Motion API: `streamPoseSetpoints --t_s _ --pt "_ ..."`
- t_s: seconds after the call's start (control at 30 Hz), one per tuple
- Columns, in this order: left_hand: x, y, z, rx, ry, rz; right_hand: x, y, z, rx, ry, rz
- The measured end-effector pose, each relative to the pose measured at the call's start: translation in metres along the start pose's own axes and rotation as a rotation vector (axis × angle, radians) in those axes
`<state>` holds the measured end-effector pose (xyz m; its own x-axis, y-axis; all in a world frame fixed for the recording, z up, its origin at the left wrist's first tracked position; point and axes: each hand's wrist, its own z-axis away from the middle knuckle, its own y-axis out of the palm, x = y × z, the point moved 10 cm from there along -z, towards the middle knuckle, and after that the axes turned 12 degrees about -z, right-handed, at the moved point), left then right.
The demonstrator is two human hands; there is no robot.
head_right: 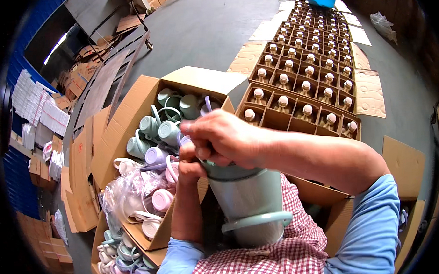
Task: The person assembles thermoses by placing metal liners and plastic components together, then places each assembled thermos into a plastic bag.
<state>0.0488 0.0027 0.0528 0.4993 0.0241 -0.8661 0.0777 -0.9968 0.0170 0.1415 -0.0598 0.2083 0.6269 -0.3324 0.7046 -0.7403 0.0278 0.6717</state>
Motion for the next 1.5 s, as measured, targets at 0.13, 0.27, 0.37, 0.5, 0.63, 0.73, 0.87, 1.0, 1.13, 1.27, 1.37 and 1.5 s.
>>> streamPoseSetpoints --t_s 0.13,0.27,0.37,0.5,0.63,0.73,0.87,1.0,1.13,1.27,1.37,1.5 --pt "-0.029 -0.006 -0.006 0.061 0.127 -0.225 -0.005 0.005 -0.001 -0.142 -0.055 0.343" --pt "-0.063 0.005 -0.023 0.140 0.005 -0.517 0.038 -0.078 0.013 -0.104 -0.449 0.455" --pt "-0.105 0.073 -0.048 -0.005 0.079 -0.978 -0.070 -0.145 0.037 -0.113 -0.273 0.120" --pt "-0.090 0.019 -0.008 -0.054 0.321 -0.626 -0.083 -0.099 0.066 -0.035 -0.152 0.356" --pt "-0.074 -0.001 -0.015 0.042 0.112 -0.541 -0.069 -0.092 0.073 0.029 -0.193 0.550" --pt "-0.108 0.088 -0.056 0.034 0.127 -1.107 -0.092 -0.124 0.055 -0.088 -0.123 0.016" --pt "-0.080 0.024 -0.018 0.007 0.142 -0.703 -0.082 -0.097 0.072 0.037 -0.111 0.450" --pt "-0.078 0.025 -0.029 0.076 0.062 -0.712 -0.083 -0.101 0.073 0.026 -0.111 0.491" --pt "-0.099 0.092 -0.052 0.088 0.085 -1.054 -0.099 -0.119 0.060 -0.017 -0.104 0.060" --pt "-0.075 0.008 -0.010 0.026 0.122 -0.601 -0.062 -0.082 0.079 0.108 -0.153 0.778" --pt "-0.096 0.061 -0.045 0.084 0.107 -1.006 -0.089 -0.127 0.068 -0.001 -0.136 0.149" --pt "-0.098 0.068 -0.037 0.100 0.173 -0.928 -0.094 -0.114 0.071 0.026 -0.115 0.218"
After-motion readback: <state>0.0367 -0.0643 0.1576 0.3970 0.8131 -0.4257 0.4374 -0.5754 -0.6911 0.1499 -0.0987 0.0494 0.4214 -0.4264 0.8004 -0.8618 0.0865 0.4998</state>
